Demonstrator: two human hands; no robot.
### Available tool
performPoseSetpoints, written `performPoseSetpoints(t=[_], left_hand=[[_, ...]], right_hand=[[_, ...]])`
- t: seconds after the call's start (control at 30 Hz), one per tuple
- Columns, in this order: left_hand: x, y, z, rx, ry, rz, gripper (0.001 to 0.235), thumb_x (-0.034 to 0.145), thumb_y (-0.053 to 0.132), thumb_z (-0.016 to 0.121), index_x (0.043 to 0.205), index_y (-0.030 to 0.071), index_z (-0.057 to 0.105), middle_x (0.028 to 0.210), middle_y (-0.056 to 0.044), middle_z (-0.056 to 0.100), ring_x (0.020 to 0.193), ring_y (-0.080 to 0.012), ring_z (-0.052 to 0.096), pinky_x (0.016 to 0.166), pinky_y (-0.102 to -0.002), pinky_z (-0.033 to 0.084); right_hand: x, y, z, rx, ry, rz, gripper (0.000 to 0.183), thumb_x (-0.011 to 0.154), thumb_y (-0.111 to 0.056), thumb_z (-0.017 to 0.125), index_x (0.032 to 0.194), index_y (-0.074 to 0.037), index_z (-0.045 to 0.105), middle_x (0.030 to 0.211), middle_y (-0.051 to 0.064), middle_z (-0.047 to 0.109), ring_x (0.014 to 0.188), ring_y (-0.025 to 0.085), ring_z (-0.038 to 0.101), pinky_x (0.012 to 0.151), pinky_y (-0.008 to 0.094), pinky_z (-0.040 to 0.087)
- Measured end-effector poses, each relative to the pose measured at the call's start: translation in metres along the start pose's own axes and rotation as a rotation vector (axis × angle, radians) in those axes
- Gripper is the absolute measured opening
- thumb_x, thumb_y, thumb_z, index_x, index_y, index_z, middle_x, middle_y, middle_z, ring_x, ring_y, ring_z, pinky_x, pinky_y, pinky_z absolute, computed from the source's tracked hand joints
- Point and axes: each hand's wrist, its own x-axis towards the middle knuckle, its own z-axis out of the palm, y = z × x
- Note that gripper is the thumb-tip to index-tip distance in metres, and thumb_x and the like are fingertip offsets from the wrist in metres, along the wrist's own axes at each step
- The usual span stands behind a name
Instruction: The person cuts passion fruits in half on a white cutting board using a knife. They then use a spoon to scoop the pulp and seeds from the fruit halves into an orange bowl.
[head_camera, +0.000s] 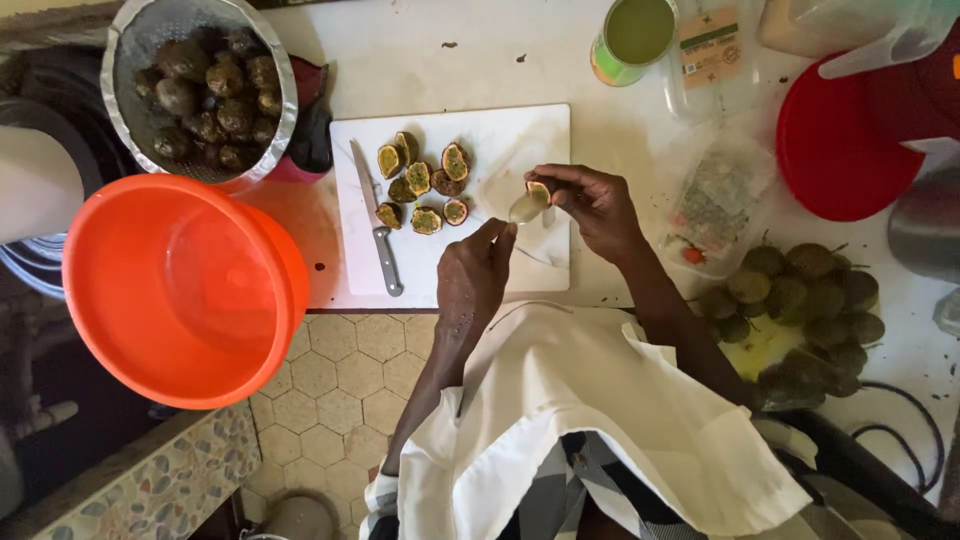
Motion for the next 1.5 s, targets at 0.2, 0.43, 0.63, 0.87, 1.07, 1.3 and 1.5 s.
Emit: performPoseSetpoints(t=[0.2, 0.43, 0.63, 0.87, 1.07, 1.3, 1.5], left_hand=[[-0.006, 0.017, -0.017, -0.048, 0.024, -0.014, 0.032, 0.119, 0.042, 0.062, 0.107, 0.019, 0.081, 0.081, -0.015, 0.085, 0.086, -0.0494, 0.083, 0.084, -0.064, 0.066], [0.000, 0.021, -0.011, -0.027, 0.000, -0.032, 0.030, 0.117, 0.043, 0.063, 0.109, 0.021, 0.081, 0.083, -0.016, 0.085, 0.093, -0.0509, 0.083, 0.089, -0.067, 0.065], [-0.005, 0.013, -0.014, 0.161, -0.081, -0.103, 0.031, 0.114, 0.046, 0.066, 0.113, 0.022, 0.085, 0.076, -0.018, 0.083, 0.089, -0.0505, 0.084, 0.086, -0.064, 0.067], [-0.002, 0.019, -0.011, 0.027, -0.021, -0.020, 0.036, 0.118, 0.047, 0.060, 0.106, 0.019, 0.080, 0.071, -0.019, 0.079, 0.086, -0.0518, 0.083, 0.085, -0.066, 0.065], [0.000, 0.013, -0.014, 0.034, -0.038, 0.010, 0.027, 0.115, 0.043, 0.067, 0.104, 0.023, 0.081, 0.069, -0.014, 0.079, 0.081, -0.0476, 0.083, 0.078, -0.060, 0.068], [-0.003, 0.012, -0.026, 0.236, 0.004, 0.134, 0.025, 0.116, 0.042, 0.067, 0.110, 0.022, 0.081, 0.083, -0.019, 0.079, 0.086, -0.0509, 0.081, 0.077, -0.071, 0.066], [0.003, 0.012, -0.020, 0.161, -0.031, 0.151, 0.027, 0.119, 0.038, 0.063, 0.110, 0.018, 0.080, 0.084, -0.017, 0.082, 0.086, -0.0469, 0.083, 0.078, -0.065, 0.068]], right_hand=[[-0.003, 0.004, 0.002, 0.117, 0.008, -0.011, 0.044, 0.113, -0.009, 0.073, 0.151, 0.011, 0.065, 0.145, 0.025, 0.076, 0.125, 0.023, 0.076, 0.109, 0.036, 0.063], [0.000, 0.008, -0.001, 0.094, 0.010, -0.023, 0.042, 0.111, -0.008, 0.077, 0.147, 0.010, 0.067, 0.148, 0.025, 0.076, 0.129, 0.024, 0.077, 0.108, 0.036, 0.066], [-0.005, 0.006, 0.002, 0.064, 0.004, -0.055, 0.038, 0.109, -0.004, 0.079, 0.143, 0.012, 0.070, 0.148, 0.026, 0.076, 0.131, 0.026, 0.075, 0.109, 0.039, 0.065], [-0.006, 0.004, 0.002, 0.066, 0.019, -0.041, 0.036, 0.109, -0.001, 0.077, 0.142, 0.012, 0.070, 0.146, 0.026, 0.076, 0.133, 0.028, 0.076, 0.109, 0.038, 0.066], [-0.009, 0.006, -0.001, 0.058, 0.022, -0.029, 0.040, 0.110, -0.003, 0.076, 0.146, 0.014, 0.069, 0.140, 0.027, 0.079, 0.126, 0.024, 0.077, 0.106, 0.036, 0.067], [-0.009, 0.005, -0.009, -0.001, 0.049, 0.023, 0.042, 0.110, -0.011, 0.078, 0.146, 0.010, 0.071, 0.136, 0.025, 0.082, 0.121, 0.021, 0.078, 0.104, 0.036, 0.067], [-0.009, 0.001, -0.010, -0.055, 0.058, -0.004, 0.045, 0.106, -0.013, 0.084, 0.144, 0.010, 0.074, 0.135, 0.023, 0.082, 0.115, 0.018, 0.075, 0.099, 0.036, 0.068]])
